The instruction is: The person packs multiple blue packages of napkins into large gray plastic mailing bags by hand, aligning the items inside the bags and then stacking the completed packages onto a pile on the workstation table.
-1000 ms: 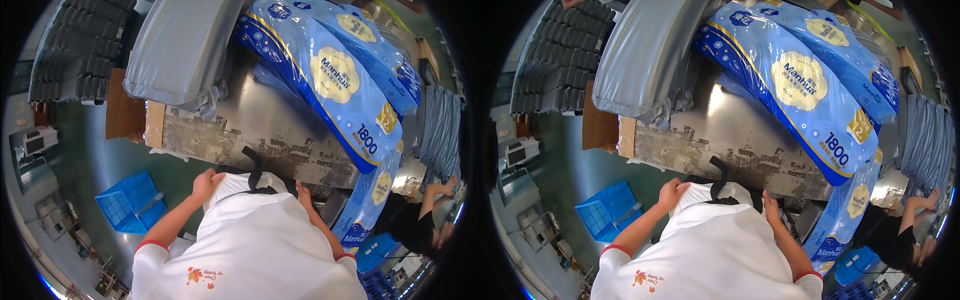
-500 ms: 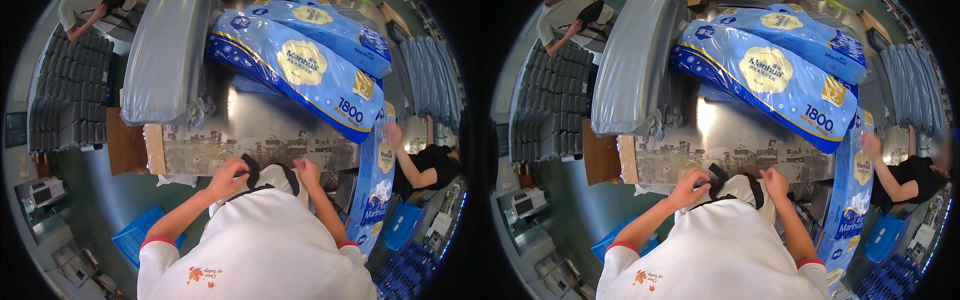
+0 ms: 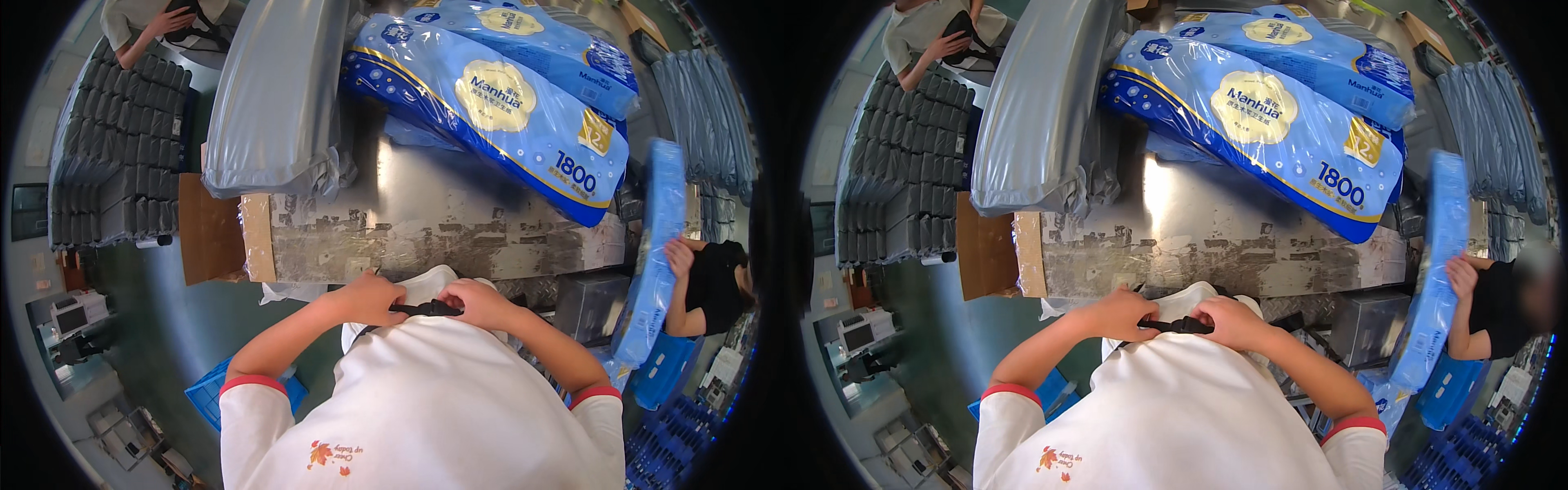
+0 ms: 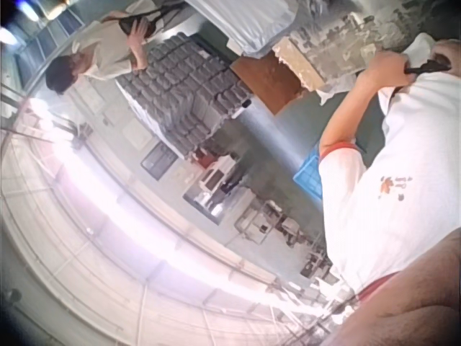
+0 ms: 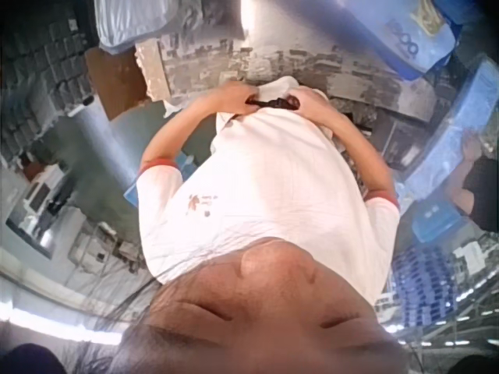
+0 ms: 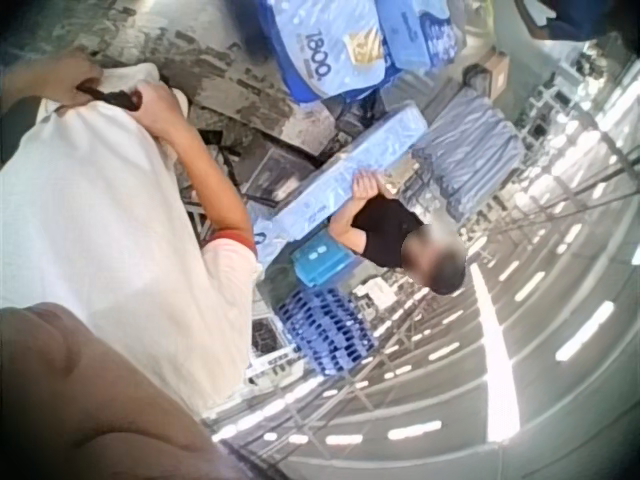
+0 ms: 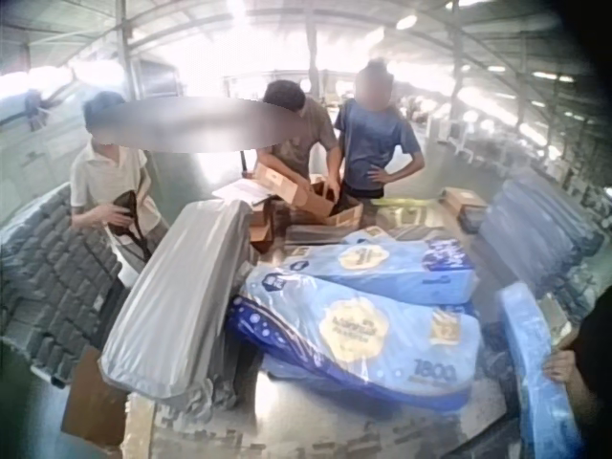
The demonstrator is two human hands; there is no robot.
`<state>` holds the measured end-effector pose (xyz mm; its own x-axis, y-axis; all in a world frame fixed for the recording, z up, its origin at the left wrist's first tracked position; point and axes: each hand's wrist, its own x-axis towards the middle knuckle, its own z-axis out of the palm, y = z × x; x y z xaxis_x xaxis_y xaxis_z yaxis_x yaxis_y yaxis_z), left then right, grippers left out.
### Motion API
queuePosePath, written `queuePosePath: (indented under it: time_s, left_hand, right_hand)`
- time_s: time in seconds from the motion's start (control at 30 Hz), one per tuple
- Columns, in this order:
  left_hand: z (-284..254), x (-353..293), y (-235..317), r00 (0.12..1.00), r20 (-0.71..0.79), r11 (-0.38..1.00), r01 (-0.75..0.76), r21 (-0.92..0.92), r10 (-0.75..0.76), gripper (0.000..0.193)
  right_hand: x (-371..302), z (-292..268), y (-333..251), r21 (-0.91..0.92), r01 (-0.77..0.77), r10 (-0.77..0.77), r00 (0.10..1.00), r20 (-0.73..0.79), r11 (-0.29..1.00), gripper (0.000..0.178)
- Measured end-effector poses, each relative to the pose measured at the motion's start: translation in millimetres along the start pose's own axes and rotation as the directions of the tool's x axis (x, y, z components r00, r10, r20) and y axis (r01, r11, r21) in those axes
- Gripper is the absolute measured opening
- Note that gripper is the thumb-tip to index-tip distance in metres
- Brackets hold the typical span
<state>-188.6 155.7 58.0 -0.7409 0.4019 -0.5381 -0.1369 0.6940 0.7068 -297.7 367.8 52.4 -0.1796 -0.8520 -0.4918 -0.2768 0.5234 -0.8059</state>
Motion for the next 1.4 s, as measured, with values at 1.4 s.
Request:
queuePosePath:
  time_s: [1.4]
  left_hand:
    - [2.3, 26.8, -7.3, 0.872, 0.484, 0.2, 0.488, -0.85, -0.074, 0.021]
  right_hand:
    - [-14.3, -17.0, 3.6, 0.114, 0.213, -0.177, 0.947, -0.268, 0.97, 0.033]
